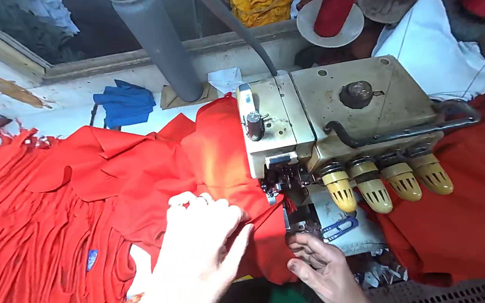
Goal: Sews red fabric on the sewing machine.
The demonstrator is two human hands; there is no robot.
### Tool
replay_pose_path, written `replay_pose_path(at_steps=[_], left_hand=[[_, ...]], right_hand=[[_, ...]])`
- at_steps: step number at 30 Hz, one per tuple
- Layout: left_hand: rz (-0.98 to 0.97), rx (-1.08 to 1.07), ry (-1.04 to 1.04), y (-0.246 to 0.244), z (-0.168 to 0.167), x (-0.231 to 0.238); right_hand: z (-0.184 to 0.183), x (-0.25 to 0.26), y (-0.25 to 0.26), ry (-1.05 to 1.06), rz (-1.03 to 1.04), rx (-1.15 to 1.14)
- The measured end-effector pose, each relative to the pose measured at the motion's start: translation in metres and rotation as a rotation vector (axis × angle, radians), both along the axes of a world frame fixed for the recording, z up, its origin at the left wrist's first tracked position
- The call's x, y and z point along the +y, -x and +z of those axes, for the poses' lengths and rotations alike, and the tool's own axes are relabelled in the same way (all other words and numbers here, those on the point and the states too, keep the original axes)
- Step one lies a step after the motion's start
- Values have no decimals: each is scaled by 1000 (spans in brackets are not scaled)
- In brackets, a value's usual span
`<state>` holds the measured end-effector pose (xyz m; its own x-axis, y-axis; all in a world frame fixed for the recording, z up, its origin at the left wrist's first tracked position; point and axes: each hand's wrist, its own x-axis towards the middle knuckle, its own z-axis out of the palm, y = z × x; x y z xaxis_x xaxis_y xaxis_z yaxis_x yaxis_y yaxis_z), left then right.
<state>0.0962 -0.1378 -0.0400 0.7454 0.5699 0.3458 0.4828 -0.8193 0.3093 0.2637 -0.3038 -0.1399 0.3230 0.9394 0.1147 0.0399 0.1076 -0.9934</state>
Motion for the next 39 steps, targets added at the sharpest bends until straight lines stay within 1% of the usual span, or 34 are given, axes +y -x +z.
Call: replay_pose_path(at_steps=[2,4,6,9,12,14,17,20,22,24,26,31,35,37,39], left_hand=[[-34,3,101,9,7,1],[-71,17,206,17,16,-2],[-107,18,268,20,24,-10],[-123,66,209,7,30,-29],[-110,140,96,-10,25,-43],[-89,163,30,-19,19,-43],[-48,118,-46,-33,8,-35],[-13,34,-95,-43,-2,-24],[5,-44,-56,-44,-9,-19],[17,-78,65,-38,-9,-17],[18,-62,152,-29,-4,-17],[-21,43,247,-3,10,-22],[-65,-103,331,4,9,-32],[-91,-143,314,2,7,-37],[-100,-108,240,-4,4,-40]], right_hand=[[1,5,4,-2,33,58],[6,4,7,51,63,88],[10,-1,11,88,54,108],[12,-9,10,49,61,167],[13,-10,6,-4,73,170],[15,-5,5,-29,40,142],[19,13,3,-78,-20,76],[20,32,3,-147,-86,-38],[23,38,2,-158,-105,-102],[26,38,-2,-135,-94,-123],[27,35,-7,-103,-52,-64],[28,20,-15,-59,43,104],[31,15,-13,-43,60,170],[32,14,-11,-35,58,194],[32,13,-9,-32,58,213]])
